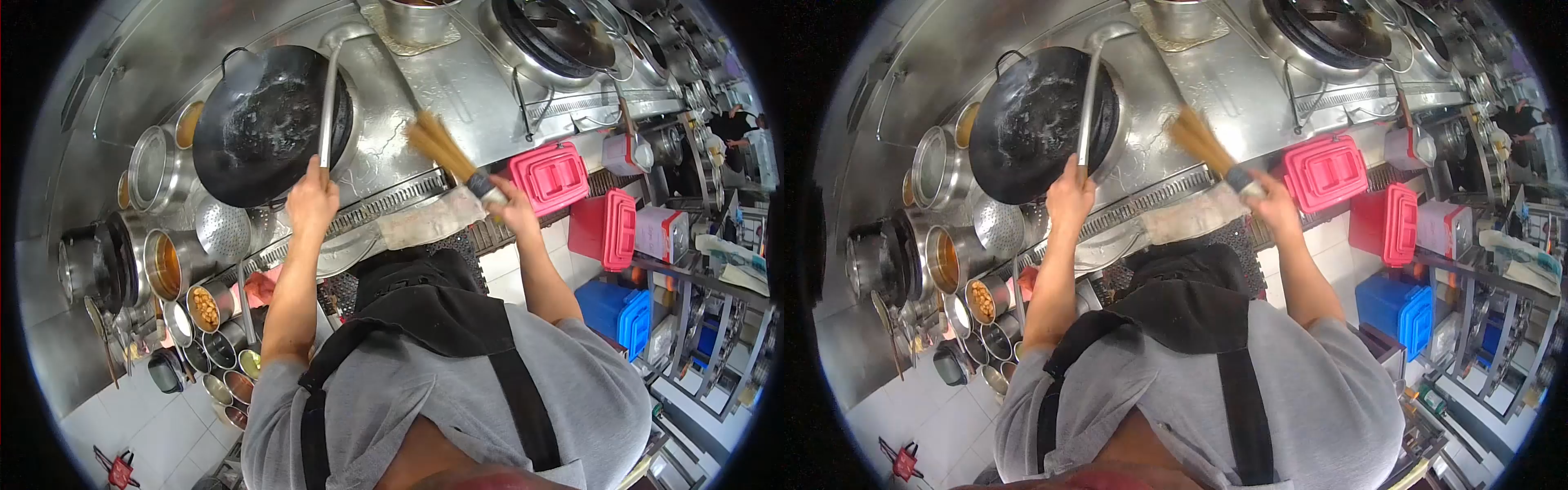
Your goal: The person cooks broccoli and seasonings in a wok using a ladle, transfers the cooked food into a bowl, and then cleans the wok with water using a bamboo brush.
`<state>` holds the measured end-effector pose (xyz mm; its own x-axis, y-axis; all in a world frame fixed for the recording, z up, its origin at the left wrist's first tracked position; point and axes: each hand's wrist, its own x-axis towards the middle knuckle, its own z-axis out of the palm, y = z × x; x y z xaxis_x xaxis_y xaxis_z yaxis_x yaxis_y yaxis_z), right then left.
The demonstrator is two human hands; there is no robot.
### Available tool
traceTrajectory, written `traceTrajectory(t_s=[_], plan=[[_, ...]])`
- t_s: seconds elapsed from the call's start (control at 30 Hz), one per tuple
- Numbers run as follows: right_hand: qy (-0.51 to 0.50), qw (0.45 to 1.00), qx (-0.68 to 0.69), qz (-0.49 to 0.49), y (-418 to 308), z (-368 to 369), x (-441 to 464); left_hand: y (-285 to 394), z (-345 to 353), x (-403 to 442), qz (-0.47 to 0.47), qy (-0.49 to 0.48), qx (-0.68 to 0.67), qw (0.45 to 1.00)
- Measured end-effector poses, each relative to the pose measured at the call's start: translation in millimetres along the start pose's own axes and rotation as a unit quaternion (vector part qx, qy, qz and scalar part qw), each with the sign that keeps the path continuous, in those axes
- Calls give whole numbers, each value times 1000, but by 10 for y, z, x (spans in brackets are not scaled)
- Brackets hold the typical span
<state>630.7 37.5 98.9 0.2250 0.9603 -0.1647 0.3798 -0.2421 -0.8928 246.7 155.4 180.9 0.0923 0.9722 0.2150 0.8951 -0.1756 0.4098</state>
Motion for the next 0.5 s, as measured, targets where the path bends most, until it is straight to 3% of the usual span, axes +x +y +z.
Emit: traceTrajectory(t_s=[0.03, 0.1, 0.17, 0.27, 0.33, 0.4, 0.5], plan=[[39, 999, 29, 7, -4, -48, 140, 69, 90, 30, 7, -36, 38, 999], [117, 984, -121, 53, -116, -26, 473, 188, 282, 19, 15, -69, 77, 995], [156, 945, -277, 79, -431, 92, 772, 268, 536, -78, -13, -164, 101, 981], [45, 926, -375, 22, -182, 346, 1078, 302, 894, -423, -27, -165, 79, 983], [-43, 916, -395, -58, -402, 380, 867, 261, 992, -487, -19, -160, 52, 986], [-160, 906, -385, -67, -502, 323, 592, 252, 990, -587, -20, -154, 20, 988], [-119, 965, -233, 2, -415, 149, 58, 346, 968, -515, -18, -141, -41, 989]])
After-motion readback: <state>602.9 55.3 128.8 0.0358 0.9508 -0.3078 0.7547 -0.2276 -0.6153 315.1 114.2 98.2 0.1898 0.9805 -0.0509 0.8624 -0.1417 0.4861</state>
